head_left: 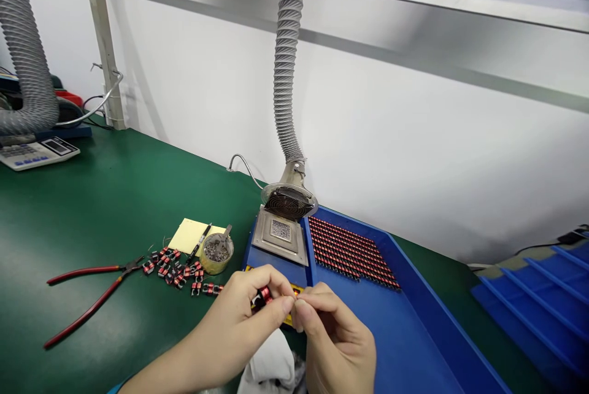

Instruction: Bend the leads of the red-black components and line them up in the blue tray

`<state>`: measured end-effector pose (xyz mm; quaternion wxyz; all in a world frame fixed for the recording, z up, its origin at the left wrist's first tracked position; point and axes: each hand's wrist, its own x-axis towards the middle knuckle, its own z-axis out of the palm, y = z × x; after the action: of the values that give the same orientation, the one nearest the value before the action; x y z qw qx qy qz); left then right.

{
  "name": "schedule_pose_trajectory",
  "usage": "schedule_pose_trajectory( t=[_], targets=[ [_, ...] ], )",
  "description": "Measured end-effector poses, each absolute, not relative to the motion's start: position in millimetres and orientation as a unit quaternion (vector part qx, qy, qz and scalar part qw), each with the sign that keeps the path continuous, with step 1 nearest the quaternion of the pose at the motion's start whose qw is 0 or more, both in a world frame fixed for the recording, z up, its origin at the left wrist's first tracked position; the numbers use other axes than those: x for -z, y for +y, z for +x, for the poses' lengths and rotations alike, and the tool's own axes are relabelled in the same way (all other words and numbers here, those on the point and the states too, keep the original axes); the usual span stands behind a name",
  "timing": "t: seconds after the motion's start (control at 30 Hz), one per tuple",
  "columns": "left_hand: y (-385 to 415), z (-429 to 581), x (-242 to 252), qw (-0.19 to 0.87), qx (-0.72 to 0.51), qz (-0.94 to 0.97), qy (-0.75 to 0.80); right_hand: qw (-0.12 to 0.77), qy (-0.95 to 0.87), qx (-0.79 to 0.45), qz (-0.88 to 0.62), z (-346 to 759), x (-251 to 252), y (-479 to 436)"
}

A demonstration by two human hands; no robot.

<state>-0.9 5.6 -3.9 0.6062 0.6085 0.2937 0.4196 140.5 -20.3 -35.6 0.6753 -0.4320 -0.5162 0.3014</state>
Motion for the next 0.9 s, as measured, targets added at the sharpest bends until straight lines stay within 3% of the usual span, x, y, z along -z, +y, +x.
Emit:
schedule_pose_trajectory(
  t=[0.37, 0.6, 0.77, 0.9],
  targets=[
    [6.0, -0.7, 7.8, 0.608, -0.431, 0.600, 0.290, 0.674, -0.533, -0.298, -0.416, 140.7, 37.7, -19.7],
    [5.5, -1.3, 7.0, 0.595, -0.433, 0.609, 0.296, 0.574, -0.633, -0.286, -0.433, 147.8, 26.8, -25.3],
    [4.9, -1.9, 5.5, 0.584, -0.430, 0.620, 0.299, 0.555, -0.679, -0.254, -0.408, 153.0, 20.7, -29.6],
    [4.4, -2.9, 4.9, 0.585, -0.421, 0.623, 0.303, 0.585, -0.680, -0.206, -0.391, 155.5, 17.4, -32.4]
  ],
)
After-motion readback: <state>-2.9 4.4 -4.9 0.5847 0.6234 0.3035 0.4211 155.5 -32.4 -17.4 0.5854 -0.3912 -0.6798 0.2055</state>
